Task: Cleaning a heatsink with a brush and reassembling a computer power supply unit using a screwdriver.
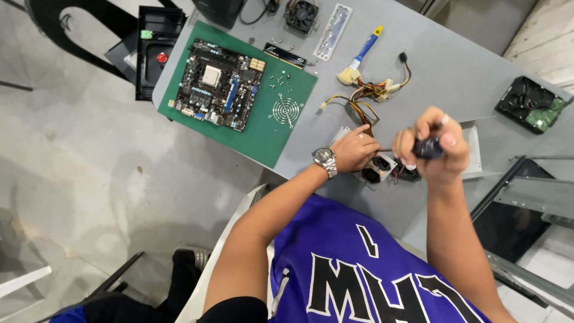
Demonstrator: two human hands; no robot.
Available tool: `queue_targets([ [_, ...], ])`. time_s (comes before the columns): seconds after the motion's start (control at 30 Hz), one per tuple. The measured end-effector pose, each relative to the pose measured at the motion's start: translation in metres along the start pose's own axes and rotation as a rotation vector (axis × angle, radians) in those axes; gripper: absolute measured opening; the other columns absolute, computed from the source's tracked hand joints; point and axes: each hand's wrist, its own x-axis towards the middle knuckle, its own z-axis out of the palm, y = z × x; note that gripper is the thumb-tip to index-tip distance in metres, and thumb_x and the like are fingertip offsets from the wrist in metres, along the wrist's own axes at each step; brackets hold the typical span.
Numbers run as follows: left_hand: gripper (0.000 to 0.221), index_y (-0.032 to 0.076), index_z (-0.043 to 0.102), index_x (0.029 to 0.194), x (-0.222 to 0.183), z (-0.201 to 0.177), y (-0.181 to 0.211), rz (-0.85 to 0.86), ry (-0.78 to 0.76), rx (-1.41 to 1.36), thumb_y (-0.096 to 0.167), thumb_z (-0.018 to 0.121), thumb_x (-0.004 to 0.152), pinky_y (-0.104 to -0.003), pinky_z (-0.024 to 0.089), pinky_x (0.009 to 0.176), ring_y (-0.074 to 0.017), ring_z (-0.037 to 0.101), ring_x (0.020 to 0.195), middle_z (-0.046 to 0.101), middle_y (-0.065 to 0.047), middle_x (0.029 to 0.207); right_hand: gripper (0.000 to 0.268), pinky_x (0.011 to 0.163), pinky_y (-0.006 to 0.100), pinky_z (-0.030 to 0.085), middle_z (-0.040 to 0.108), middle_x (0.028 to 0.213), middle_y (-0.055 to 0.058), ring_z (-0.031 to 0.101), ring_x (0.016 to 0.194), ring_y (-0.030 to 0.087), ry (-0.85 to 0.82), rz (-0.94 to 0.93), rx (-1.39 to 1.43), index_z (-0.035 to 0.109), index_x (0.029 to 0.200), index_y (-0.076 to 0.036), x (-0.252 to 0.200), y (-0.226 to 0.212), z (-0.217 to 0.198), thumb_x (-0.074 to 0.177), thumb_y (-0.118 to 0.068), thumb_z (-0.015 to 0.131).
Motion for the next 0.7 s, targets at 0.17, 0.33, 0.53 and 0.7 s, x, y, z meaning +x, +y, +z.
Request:
queue_targets([
  [0.17,0.011,0.010,0.068,0.094,-0.018,0.043,-0.020,-0.030,0.121,-0.095,0.015,0.064,0.085,-0.047,0.032,0.110,-0.0182,0.066,0.093,0.068,-0.004,0.091,0.055,0.057,0.033,0.050,0.046,0.075,0.017,0.061,0.063,0.031,0.160,-0.254,-0.260,0.038,0.081,-0.002,0.005,0.011,-0.017,0.071,-0.036,0.080],
  [0.33,0.016,0.013,0.065,0.101,-0.023,0.035,-0.018,-0.043,0.065,-0.061,0.022,0.065,0.088,-0.045,0.033,0.111,-0.0160,0.066,0.096,0.069,-0.002,0.097,0.064,0.072,0.036,0.055,0.055,0.080,0.022,0.067,0.078,0.032,0.416,-0.203,-0.360,0.054,0.101,0.004,-0.006,-0.004,0.001,0.084,-0.058,0.056],
  [0.53,0.014,0.013,0.064,0.098,-0.017,0.017,-0.003,-0.016,0.138,0.034,0.025,0.062,0.092,-0.044,0.040,0.105,-0.0169,0.067,0.093,0.068,-0.002,0.093,0.058,0.052,0.030,0.044,0.036,0.059,0.008,0.045,0.053,0.019,0.931,-0.295,-0.362,0.048,0.113,-0.015,-0.049,-0.049,-0.019,0.090,-0.067,0.039],
  [0.7,0.014,0.012,0.065,0.093,-0.006,0.000,0.004,-0.101,0.207,-0.087,0.026,0.066,0.088,-0.043,0.042,0.105,-0.0181,0.069,0.089,0.069,-0.004,0.088,0.028,0.043,0.024,0.042,0.048,0.055,0.007,0.048,0.045,0.012,0.723,0.260,-0.992,0.062,0.112,-0.003,-0.073,-0.028,-0.011,0.088,0.001,0.076],
])
